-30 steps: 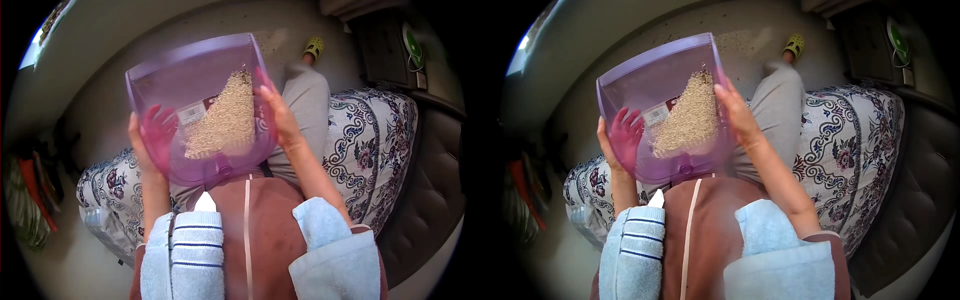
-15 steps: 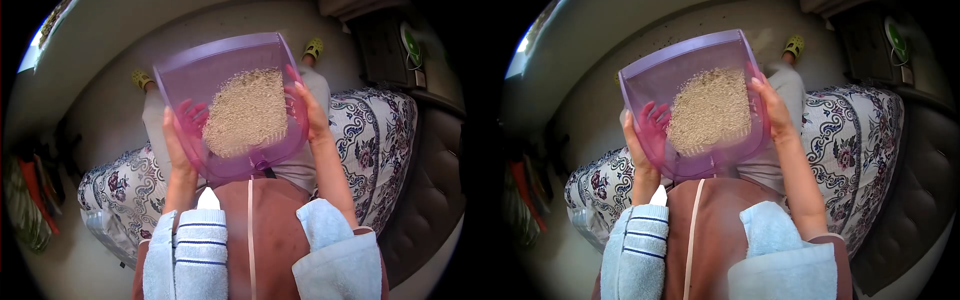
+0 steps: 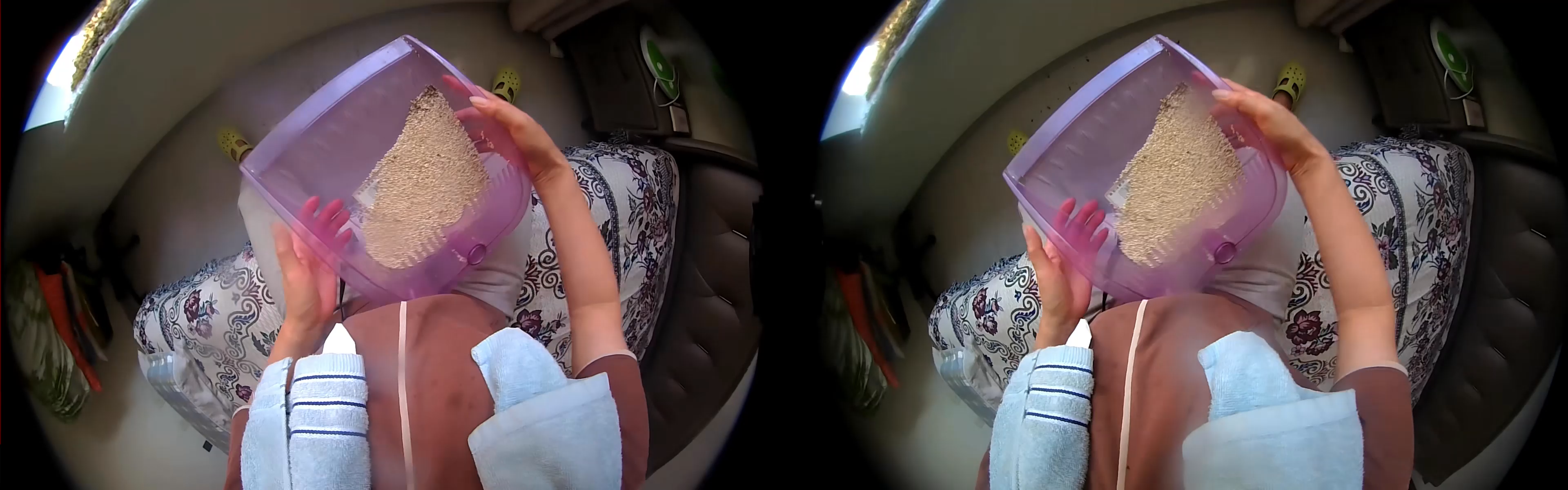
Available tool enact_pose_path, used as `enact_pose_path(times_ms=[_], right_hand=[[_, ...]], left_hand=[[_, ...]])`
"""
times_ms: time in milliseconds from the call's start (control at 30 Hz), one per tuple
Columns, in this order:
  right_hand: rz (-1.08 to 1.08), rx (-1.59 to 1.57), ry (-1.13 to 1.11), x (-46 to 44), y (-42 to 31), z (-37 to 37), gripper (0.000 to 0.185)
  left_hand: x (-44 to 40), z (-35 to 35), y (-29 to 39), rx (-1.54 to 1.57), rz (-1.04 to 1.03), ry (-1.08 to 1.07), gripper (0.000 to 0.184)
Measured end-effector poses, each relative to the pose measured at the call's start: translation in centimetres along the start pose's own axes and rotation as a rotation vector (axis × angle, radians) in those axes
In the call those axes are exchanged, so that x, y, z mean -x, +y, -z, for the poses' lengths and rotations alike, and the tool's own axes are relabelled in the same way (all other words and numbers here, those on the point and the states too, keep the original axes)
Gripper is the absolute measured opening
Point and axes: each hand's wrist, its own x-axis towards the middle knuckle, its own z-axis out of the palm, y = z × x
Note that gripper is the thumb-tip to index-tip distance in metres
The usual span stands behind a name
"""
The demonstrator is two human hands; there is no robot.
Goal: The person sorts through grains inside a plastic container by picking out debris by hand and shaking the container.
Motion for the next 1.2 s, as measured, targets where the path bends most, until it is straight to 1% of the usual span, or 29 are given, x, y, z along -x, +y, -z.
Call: enact_pose_path(times_ms=[33,67,100,167,200,300,333,367,467,567,667,733,833,933,1200], right_hand=[[-0.001,0.068,-0.015,0.2,-1.5,-0.3,0.048],[-0.006,0.066,0.042,0.9,-2.9,-1.3,0.048],[-0.01,0.16,0.01,1.2,-4.0,-1.1,0.049],[-0.034,0.347,-0.049,1.6,-5.4,0.1,0.05],[-0.062,0.364,-0.107,1.7,-5.8,0.3,0.051],[-0.101,0.358,-0.138,2.2,-5.9,-0.6,0.052],[-0.115,0.355,-0.105,2.3,-5.6,-0.7,0.053],[-0.116,0.351,-0.134,2.4,-5.4,-0.9,0.053],[-0.103,0.36,-0.19,2.9,-5.2,-2.1,0.054],[-0.084,0.415,-0.199,3.4,-5.0,-3.4,0.058],[-0.086,0.457,-0.229,3.1,-4.8,-3.6,0.059],[-0.051,0.452,-0.242,2.7,-4.3,-3.4,0.059],[-0.076,0.411,-0.223,2.6,-4.0,-3.7,0.058],[-0.082,0.515,-0.281,2.5,-4.6,-3.7,0.058],[-0.087,0.49,-0.279,2.3,-4.3,-3.5,0.058]], left_hand=[[-0.2,1.0,0.4,-0.111,-0.155,0.081,0.064],[-0.5,2.1,1.1,-0.219,-0.31,0.16,0.057],[-0.8,2.9,1.9,-0.325,-0.465,0.236,0.051],[-1.2,2.8,5.0,-0.694,-0.777,0.263,0.03],[-0.9,0.7,6.6,-0.827,-0.846,0.208,0.019],[-2.5,-4.1,9.5,-1.32,-1.009,-0.356,0.014],[-3.4,-5.6,9.5,-1.416,-1.093,-0.41,0.014],[-4.3,-6.9,9.1,-1.512,-1.172,-0.47,0.014],[-7.6,-8.7,6.9,-1.574,-1.159,-0.573,0.013],[-9.1,-9.4,5.4,-1.618,-1.203,-0.528,0.013],[-9.4,-9.1,5.1,-1.7,-1.154,-0.528,0.014],[-9.4,-8.5,4.8,-1.692,-1.131,-0.509,0.014],[-9.3,-8.0,4.3,-1.669,-1.119,-0.475,0.015],[-9.7,-7.7,4.0,-1.658,-1.144,-0.455,0.015],[-9.7,-8.0,3.9,-1.702,-1.142,-0.437,0.011]])
